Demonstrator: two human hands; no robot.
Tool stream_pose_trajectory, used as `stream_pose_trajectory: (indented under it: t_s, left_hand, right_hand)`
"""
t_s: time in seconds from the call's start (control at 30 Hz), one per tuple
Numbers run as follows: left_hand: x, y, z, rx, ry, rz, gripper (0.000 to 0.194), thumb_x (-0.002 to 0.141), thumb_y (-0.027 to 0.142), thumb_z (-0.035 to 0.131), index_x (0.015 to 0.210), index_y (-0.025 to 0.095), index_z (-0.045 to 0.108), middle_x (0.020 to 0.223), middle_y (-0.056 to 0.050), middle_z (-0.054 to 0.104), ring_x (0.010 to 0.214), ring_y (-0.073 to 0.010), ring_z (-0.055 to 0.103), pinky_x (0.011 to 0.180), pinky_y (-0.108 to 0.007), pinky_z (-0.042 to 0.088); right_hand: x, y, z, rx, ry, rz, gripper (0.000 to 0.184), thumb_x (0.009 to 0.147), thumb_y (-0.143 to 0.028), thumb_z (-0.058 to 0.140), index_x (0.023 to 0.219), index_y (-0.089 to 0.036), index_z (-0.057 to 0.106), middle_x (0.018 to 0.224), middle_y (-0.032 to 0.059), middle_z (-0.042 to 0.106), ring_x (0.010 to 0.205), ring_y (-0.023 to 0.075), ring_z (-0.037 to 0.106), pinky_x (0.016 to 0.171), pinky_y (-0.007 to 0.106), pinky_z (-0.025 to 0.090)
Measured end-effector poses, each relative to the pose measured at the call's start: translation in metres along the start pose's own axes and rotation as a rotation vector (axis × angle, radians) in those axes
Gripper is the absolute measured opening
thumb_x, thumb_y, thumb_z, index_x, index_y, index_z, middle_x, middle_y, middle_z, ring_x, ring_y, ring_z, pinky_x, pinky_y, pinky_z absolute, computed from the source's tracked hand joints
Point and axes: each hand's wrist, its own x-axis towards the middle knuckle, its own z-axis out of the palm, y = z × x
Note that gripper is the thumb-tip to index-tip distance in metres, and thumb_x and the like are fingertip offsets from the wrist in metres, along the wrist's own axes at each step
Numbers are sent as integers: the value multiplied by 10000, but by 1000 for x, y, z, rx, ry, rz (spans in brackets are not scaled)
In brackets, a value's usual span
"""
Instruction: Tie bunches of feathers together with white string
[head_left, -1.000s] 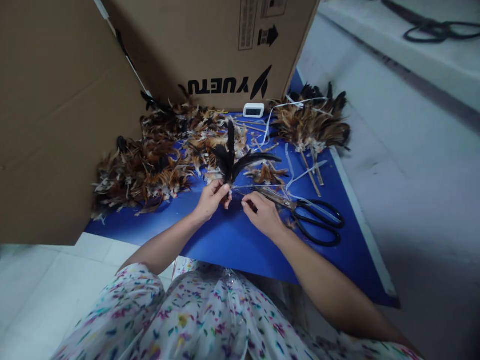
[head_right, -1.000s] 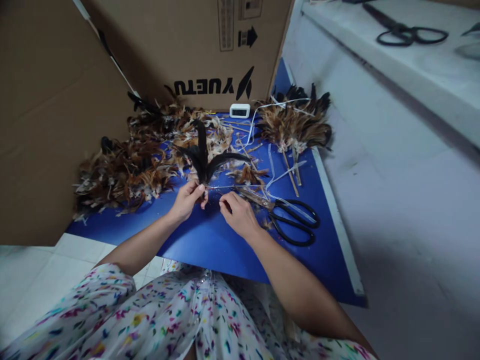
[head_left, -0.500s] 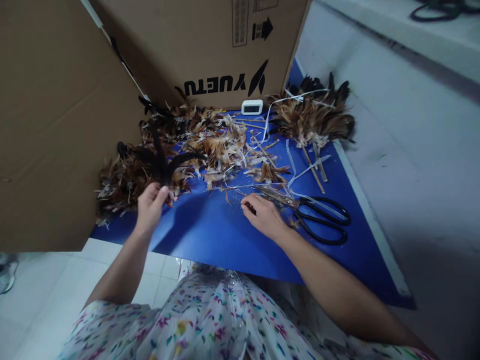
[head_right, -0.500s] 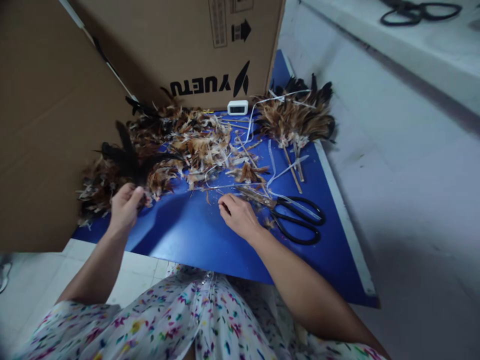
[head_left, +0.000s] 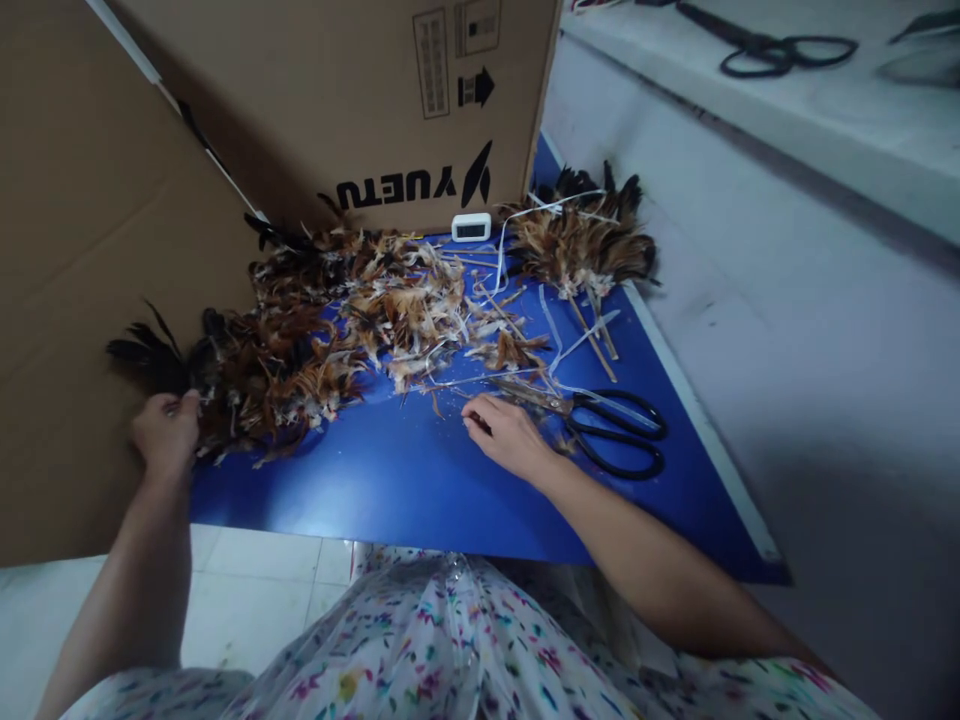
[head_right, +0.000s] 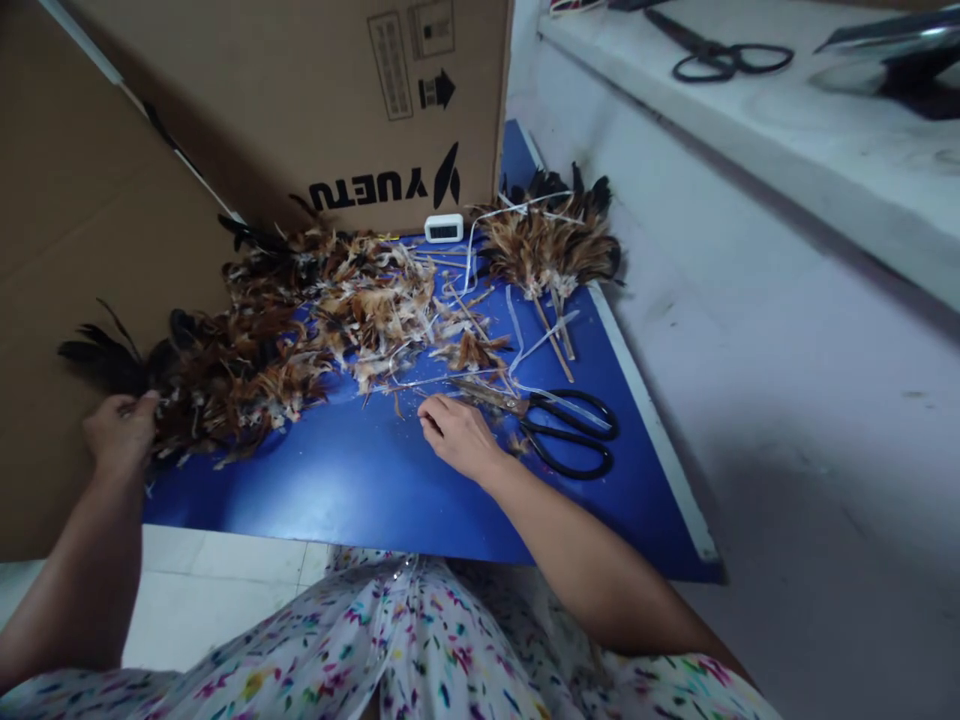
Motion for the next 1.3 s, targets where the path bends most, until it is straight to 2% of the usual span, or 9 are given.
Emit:
stream_pose_trajectory:
  t_s: [0.1, 0.13, 0.23, 0.3, 0.4, 0.6, 0.77, 1.07, 1.3]
  left_hand:
    - [-2, 1, 0, 44, -81, -195, 259, 602, 164, 746, 589, 187, 488, 477, 76, 382, 542, -136, 425, 661, -300, 434]
    - [-5, 4, -1, 21, -75, -181, 252, 601, 161, 740, 605, 192, 489, 509, 67, 389, 593, -156, 453, 727, -337, 452]
    - [-18, 16, -5, -50, 61, 24, 251, 578, 177, 743, 669, 198, 511, 671, 0, 489, 879, -257, 546, 933, -472, 431]
    - [-31, 33, -8, -86, 159, 230, 236, 593, 207, 748, 729, 181, 557, 949, -95, 595, 1061, -315, 548, 1005, -535, 386]
    - [-60, 75, -9, -166, 182, 523, 174, 734, 299, 700, 751, 174, 580, 1014, -136, 648, 1062, -318, 584, 986, -521, 406]
    - [-143, 173, 7, -512, -332, 961, 85, 899, 244, 600, 858, 183, 643, 891, -53, 715, 917, -188, 667, 887, -345, 488]
    - [-185, 218, 28, -608, -561, 1104, 105, 929, 249, 575, 903, 189, 657, 950, -60, 725, 953, -194, 662, 887, -361, 491]
    - [-216, 224, 46, -748, -682, 1210, 123, 915, 155, 547, 941, 191, 662, 951, -66, 712, 955, -198, 653, 881, -390, 529]
    - [-219, 222, 49, -805, -686, 1221, 116, 906, 144, 567, 977, 185, 649, 1014, -90, 682, 995, -206, 648, 891, -381, 560]
  right_hand:
    - [0, 0, 0, 0, -6, -4, 112, 870, -98, 536, 875, -203, 575, 828, 14, 626, 685, 128, 546, 668, 245, 414]
    - [0, -1, -1, 0, -11, -3, 114, 872, -98, 534, 876, -204, 575, 829, 13, 625, 688, 128, 543, 672, 245, 412]
    - [1, -1, -1, -6, -24, -8, 121, 871, -90, 530, 870, -204, 572, 832, 14, 624, 708, 133, 543, 689, 248, 408]
    - [1, -1, -2, -11, -28, -19, 127, 866, -82, 530, 864, -203, 570, 830, 15, 623, 721, 137, 543, 698, 250, 404]
    - [2, -1, -2, -12, -37, -21, 128, 867, -82, 528, 869, -203, 571, 829, 15, 623, 727, 139, 540, 701, 253, 400]
    - [3, -1, -2, -6, -45, -13, 115, 876, -94, 529, 871, -201, 571, 838, 17, 626, 734, 137, 541, 712, 254, 408]
    - [4, -2, -2, -28, -42, -30, 117, 883, -98, 520, 883, -199, 578, 861, 21, 639, 758, 140, 561, 731, 254, 422]
    - [5, -4, -3, -57, -52, -36, 91, 906, -129, 526, 897, -200, 583, 892, 37, 662, 804, 158, 602, 759, 270, 456]
    - [5, -2, -2, -64, -44, -29, 94, 914, -134, 521, 909, -194, 594, 897, 36, 665, 797, 157, 605, 753, 269, 462]
